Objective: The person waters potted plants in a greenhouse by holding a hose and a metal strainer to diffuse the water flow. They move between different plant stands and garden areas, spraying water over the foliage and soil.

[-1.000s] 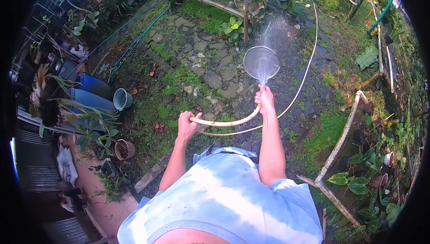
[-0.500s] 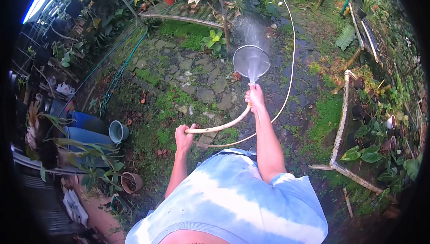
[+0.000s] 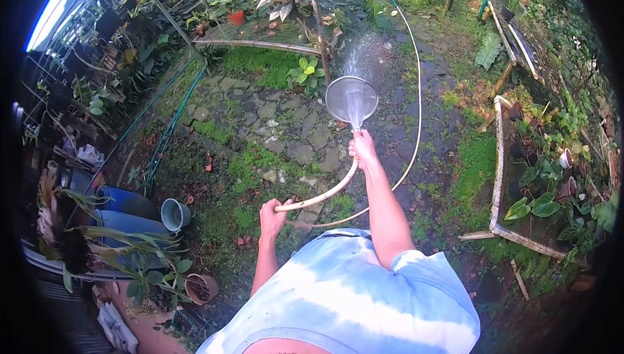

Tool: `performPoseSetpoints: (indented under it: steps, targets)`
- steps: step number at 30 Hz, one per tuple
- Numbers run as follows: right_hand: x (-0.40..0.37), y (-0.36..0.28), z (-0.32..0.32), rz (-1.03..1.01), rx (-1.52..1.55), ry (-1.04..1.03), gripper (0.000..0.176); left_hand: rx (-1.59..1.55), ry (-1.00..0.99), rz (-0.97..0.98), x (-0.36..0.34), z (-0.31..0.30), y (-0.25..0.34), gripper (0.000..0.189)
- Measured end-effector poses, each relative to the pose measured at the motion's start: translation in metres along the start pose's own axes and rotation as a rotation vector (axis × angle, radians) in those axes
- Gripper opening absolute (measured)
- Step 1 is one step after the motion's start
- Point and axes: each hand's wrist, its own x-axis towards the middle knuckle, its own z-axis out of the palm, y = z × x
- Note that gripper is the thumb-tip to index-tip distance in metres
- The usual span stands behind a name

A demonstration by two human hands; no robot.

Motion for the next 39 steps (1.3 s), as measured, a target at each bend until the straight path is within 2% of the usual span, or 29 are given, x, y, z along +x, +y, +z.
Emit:
performPoseSetpoints:
  steps: [6,13,18,25,29,34,37,39]
  targets:
    - [-0.01,0.005,0.025,0.095,-0.109,-0.093,0.02,-0.006,-0.053,-0.068,-0.003,-0.012,-0.016,0.052]
    - [-0.016,0.012,0.055,-0.023,-0.044,0.02,0.016,-0.043,0.033,-0.102,-0.01,-0.019,-0.04,0.052]
    - [-0.028,0.005,0.061,-0.013,-0.06,-0.054,0.014,-0.068,-0.018,-0.171,-0.015,-0.016,-0.043,0.052]
    - [-0.025,0.009,0.062,0.003,-0.153,-0.135,0.016,-0.06,0.002,-0.12,-0.017,-0.012,-0.046,0.052]
    - [-0.014,0.022,0.045,-0.057,-0.018,0.056,0.016,-0.073,-0.002,-0.132,-0.014,-0.006,-0.053,0.052]
    - [-0.005,0.028,0.001,0.063,0.031,0.101,0.015,-0.019,0.005,0.023,-0.006,0.007,-0.042,0.052]
    - [0.0,0.024,-0.022,0.029,0.044,0.168,0.015,0.01,-0.115,-0.07,-0.002,0.013,-0.027,0.046]
    - [0.001,0.016,-0.036,-0.009,0.076,0.253,0.015,0.001,-0.168,-0.004,0.002,0.018,-0.026,0.044]
